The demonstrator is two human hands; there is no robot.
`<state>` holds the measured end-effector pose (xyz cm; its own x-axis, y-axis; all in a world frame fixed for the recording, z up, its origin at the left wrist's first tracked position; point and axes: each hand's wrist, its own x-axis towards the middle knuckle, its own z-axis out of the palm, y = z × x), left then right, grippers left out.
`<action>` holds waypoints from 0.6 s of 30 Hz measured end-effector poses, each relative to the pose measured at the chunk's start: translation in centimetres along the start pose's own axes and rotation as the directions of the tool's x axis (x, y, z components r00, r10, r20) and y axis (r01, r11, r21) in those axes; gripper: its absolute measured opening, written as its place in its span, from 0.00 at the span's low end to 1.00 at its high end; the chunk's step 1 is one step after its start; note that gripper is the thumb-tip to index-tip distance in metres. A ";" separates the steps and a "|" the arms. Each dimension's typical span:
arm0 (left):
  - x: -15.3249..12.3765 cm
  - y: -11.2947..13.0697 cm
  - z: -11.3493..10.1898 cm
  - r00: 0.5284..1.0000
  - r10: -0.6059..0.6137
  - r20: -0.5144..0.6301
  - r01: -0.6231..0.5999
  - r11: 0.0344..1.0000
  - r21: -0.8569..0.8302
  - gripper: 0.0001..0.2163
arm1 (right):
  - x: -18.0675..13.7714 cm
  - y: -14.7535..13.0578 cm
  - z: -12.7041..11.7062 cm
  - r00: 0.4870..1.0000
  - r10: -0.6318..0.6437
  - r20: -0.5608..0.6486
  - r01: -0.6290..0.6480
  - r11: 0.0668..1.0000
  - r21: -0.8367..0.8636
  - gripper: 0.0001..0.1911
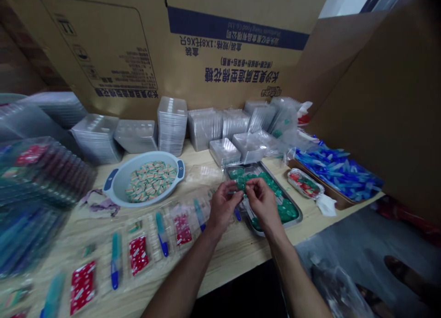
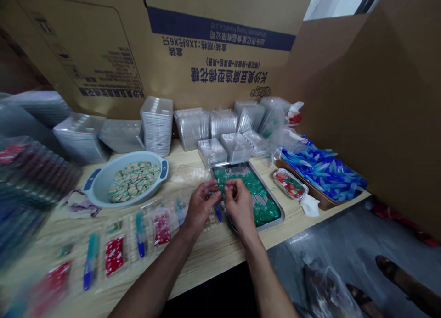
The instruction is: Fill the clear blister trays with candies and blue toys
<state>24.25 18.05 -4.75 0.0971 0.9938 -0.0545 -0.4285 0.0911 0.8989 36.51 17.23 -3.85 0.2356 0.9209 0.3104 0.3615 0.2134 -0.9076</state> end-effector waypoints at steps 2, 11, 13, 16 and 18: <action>0.2 -0.2 -0.2 0.999 0.018 -0.050 -0.017 1.000 0.022 0.18 | 0.1 -0.5 0.2 1.000 -0.021 0.010 0.022 0.994 -0.108 0.08; 0.7 -0.8 -0.6 0.987 0.068 -0.144 -0.058 0.996 0.068 0.12 | -0.9 -3.0 0.7 0.966 -0.150 0.213 0.255 0.703 -0.664 0.09; 0.7 -0.8 -0.6 0.988 0.059 -0.145 -0.051 0.997 0.055 0.11 | -1.1 -3.3 0.9 0.965 -0.143 0.218 0.258 0.639 -0.724 0.08; 0.5 -0.5 -0.6 0.984 0.080 -0.162 -0.069 0.995 0.071 0.11 | -1.0 -3.4 1.0 0.969 -0.136 0.205 0.243 0.659 -0.712 0.07; 0.4 -0.2 -0.5 0.977 0.116 -0.181 -0.099 0.990 0.100 0.10 | -0.7 -3.1 0.8 0.973 -0.131 0.189 0.223 0.742 -0.632 0.05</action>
<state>23.88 18.42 -5.16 -0.1180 0.9926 -0.0273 -0.3437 -0.0150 0.9389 34.47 16.14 -1.47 0.0115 0.9298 0.3678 0.8908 0.1575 -0.4261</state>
